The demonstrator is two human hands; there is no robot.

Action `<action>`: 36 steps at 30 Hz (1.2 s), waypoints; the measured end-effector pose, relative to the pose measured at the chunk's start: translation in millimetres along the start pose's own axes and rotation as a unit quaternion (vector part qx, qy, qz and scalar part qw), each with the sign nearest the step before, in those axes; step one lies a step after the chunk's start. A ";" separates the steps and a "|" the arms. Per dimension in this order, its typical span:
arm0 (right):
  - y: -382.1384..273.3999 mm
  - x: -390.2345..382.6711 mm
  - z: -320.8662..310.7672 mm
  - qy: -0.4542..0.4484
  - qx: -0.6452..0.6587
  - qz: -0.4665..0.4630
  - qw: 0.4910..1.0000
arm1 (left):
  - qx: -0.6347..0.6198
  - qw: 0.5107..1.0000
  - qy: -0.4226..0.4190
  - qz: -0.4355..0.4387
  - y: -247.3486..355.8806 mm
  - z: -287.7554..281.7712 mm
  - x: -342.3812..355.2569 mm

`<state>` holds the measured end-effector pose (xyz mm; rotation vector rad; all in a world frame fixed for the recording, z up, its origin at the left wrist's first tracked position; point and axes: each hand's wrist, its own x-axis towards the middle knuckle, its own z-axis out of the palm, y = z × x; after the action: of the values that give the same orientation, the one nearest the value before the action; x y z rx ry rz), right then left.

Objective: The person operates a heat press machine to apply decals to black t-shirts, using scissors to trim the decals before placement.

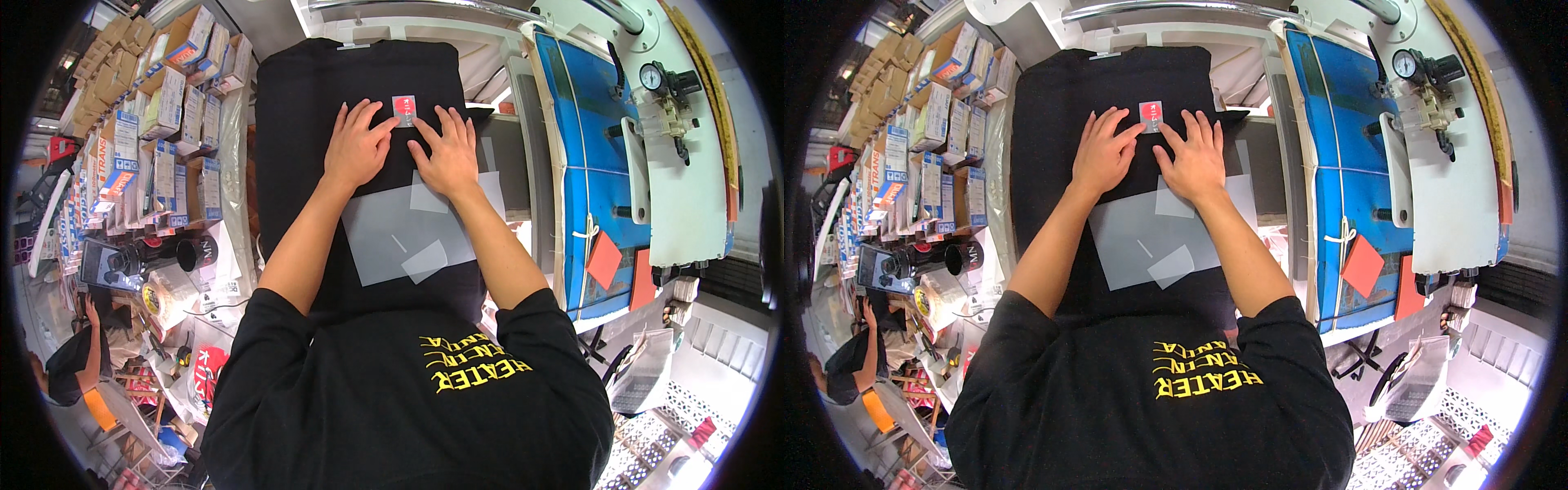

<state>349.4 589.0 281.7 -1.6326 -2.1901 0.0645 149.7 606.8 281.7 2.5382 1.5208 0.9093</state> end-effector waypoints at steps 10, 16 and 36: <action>0.3 0.0 0.4 -0.002 0.002 0.002 1.000 | -0.008 1.000 0.001 -0.001 -0.4 -0.4 -0.1; 0.1 0.6 0.9 -0.004 -0.003 0.004 1.000 | -0.013 1.000 -0.002 -0.006 -1.3 0.2 0.1; 15.7 -40.7 -156.1 0.272 0.160 0.051 0.948 | -0.016 0.975 -0.212 0.059 126.5 -28.0 -92.5</action>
<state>427.1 524.7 408.6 -1.3758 -1.5855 -0.0034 203.8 458.7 303.7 2.5990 1.2289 0.3553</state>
